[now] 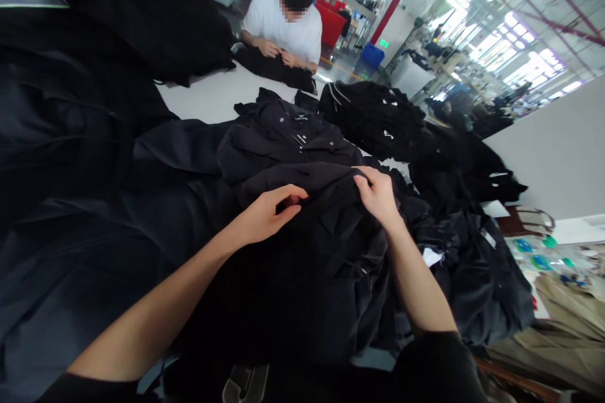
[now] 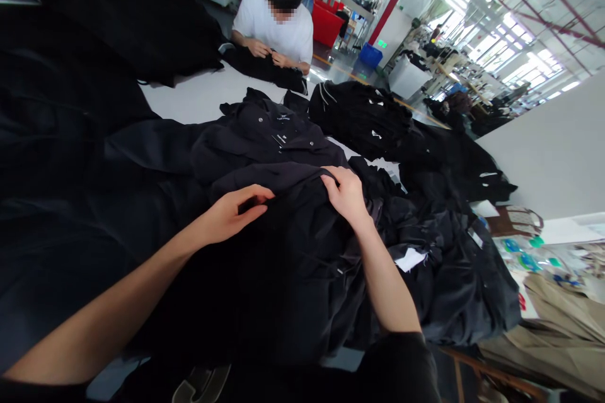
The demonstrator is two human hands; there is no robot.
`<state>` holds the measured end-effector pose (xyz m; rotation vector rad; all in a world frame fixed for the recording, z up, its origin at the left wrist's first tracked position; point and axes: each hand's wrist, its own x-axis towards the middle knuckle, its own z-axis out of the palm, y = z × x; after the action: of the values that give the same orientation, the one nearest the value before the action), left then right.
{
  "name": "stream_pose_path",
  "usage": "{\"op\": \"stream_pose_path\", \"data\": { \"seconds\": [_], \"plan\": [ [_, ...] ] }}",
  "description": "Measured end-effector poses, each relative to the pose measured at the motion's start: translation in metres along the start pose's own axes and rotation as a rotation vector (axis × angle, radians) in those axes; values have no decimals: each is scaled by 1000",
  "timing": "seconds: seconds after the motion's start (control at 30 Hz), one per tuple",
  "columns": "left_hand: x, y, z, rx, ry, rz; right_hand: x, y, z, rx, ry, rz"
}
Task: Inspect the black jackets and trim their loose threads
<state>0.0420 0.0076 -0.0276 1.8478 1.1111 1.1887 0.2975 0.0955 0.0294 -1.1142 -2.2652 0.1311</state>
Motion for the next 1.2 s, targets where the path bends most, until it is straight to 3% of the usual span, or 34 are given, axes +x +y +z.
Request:
{"op": "stream_pose_path", "data": {
  "seconds": [0.2, 0.53, 0.6, 0.73, 0.8, 0.87, 0.97, 1.07, 1.2],
  "plan": [
    [-2, 3, 0, 120, -90, 97, 0, 1, -1, -97, -24, -27],
    [0, 1, -2, 81, 69, -7, -3, 18, 5, -232, -67, -9],
    [-1, -1, -1, 121, 50, -74, -6, 10, 7, -231, -50, 10],
    [-3, -7, 0, 136, -26, -193, -24, -36, 10, -150, 182, 36],
    [-4, -10, 1, 71, -53, -215, -36, -62, 18, -16, 121, 71],
    [-4, -13, 2, 0, -50, -210, -45, -82, 32, 101, -45, 177],
    [-4, -16, 2, -66, -21, -201, -53, -95, 59, 180, -181, 331],
    [-4, -17, 1, -102, 15, -219, -59, -96, 82, 271, -142, 360],
    [-5, -19, 2, -162, 91, -246, -68, -97, 97, 443, -69, 334]
  ]
}}
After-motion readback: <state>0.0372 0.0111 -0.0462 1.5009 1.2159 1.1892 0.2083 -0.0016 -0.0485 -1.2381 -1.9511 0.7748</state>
